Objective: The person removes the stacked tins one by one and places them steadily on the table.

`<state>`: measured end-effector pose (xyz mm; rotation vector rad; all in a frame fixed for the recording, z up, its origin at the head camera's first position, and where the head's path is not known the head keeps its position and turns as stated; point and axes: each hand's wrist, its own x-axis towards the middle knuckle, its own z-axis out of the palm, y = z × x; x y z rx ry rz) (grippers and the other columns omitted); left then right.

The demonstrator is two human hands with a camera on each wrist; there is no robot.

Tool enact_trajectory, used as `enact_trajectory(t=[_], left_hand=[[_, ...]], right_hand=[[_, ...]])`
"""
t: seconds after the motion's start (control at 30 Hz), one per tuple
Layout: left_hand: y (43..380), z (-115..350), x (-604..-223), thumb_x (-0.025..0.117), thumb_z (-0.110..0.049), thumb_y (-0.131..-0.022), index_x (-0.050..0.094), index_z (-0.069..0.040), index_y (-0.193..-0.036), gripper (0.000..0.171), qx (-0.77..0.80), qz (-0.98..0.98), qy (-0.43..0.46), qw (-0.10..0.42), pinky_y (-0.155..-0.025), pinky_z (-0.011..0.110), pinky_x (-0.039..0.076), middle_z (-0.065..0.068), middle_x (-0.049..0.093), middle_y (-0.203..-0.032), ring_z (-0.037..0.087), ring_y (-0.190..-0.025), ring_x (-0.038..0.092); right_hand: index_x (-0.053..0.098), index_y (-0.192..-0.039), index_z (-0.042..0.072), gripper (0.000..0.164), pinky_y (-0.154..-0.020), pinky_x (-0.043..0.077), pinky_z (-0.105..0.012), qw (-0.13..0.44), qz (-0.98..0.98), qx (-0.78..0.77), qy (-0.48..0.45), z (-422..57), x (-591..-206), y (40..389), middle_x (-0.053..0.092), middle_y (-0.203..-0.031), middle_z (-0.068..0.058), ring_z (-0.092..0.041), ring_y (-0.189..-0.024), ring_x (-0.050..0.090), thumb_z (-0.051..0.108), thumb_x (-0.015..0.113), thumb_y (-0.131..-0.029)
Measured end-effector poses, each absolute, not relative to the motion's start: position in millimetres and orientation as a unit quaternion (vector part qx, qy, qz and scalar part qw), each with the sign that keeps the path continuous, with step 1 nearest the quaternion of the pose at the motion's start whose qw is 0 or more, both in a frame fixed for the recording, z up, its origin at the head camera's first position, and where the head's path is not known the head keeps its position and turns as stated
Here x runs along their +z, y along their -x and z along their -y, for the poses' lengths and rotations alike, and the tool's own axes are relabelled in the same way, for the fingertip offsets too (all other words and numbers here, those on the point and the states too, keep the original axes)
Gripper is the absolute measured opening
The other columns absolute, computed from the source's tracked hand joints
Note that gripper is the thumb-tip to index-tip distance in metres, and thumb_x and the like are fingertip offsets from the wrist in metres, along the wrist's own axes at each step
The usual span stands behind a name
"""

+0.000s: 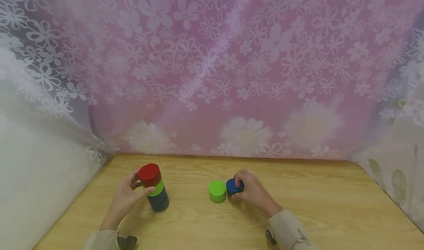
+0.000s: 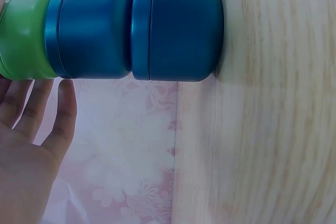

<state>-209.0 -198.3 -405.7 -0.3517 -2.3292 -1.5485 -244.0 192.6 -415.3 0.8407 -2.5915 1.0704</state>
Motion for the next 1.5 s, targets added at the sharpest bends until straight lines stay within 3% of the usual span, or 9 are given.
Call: enact_trajectory(t=[0.47,0.7,0.9,1.17,1.37,1.5], left_hand=[[207.8,199.1,-407.6,0.086,-0.006,-0.082,0.060,0.001,-0.131,0.056,-0.555,0.808,0.123,0.156,-0.094,0.036,0.052,0.009,0.067,-0.122,0.028,-0.112,0.060],[207.8,199.3,-407.3,0.086,-0.007,-0.082,0.059,0.001,-0.132,0.058,-0.558,0.807,0.114,0.154,-0.095,0.040,0.052,0.010,0.067,-0.124,0.029,-0.112,0.060],[208.3,199.2,-406.7,0.086,-0.006,-0.082,0.059,0.002,-0.132,0.057,-0.560,0.806,0.112,0.154,-0.095,0.044,0.051,0.011,0.067,-0.124,0.032,-0.113,0.060],[208.9,196.7,-406.3,0.085,-0.005,-0.082,0.060,0.001,-0.132,0.057,-0.560,0.807,0.110,0.151,-0.094,0.041,0.052,0.010,0.067,-0.122,0.026,-0.113,0.060],[208.2,198.4,-404.1,0.085,-0.004,-0.082,0.056,0.002,-0.138,0.063,-0.550,0.815,0.121,0.136,-0.093,0.044,0.052,0.012,0.066,-0.124,0.031,-0.115,0.061],[208.2,201.1,-404.2,0.086,-0.006,-0.082,0.052,0.002,-0.142,0.069,-0.543,0.821,0.133,0.118,-0.093,0.046,0.052,0.013,0.066,-0.125,0.031,-0.116,0.060]], right_hand=[[0.051,-0.070,0.012,0.041,-0.072,0.055,-0.034,0.064,0.901,0.334,-0.270,-193.1,-418.3,242.7,0.063,-0.111,-0.015,-0.036,-0.100,0.063,0.000,0.090,-0.072],[0.056,-0.070,0.013,0.037,-0.076,0.059,-0.039,0.060,0.901,0.328,-0.278,-192.9,-418.1,243.6,0.063,-0.112,-0.017,-0.039,-0.099,0.064,0.001,0.090,-0.073],[0.062,-0.072,0.014,0.027,-0.087,0.057,-0.049,0.017,0.899,0.349,-0.263,-193.9,-411.3,243.6,0.061,-0.122,-0.024,-0.046,-0.111,0.060,0.002,0.085,-0.080],[0.068,-0.094,0.004,0.014,-0.091,0.054,-0.054,0.014,0.884,0.395,-0.250,-195.6,-400.4,241.9,0.058,-0.129,-0.029,-0.048,-0.118,0.056,0.005,0.080,-0.087],[0.062,-0.121,-0.008,0.036,-0.092,0.054,-0.054,0.037,0.863,0.432,-0.258,-190.0,-396.1,244.8,0.064,-0.120,-0.025,-0.046,-0.112,0.060,0.005,0.077,-0.090],[0.061,-0.124,-0.007,0.038,-0.093,0.053,-0.054,0.042,0.855,0.447,-0.260,-183.9,-393.6,246.5,0.065,-0.119,-0.022,-0.046,-0.113,0.060,0.006,0.076,-0.091]])
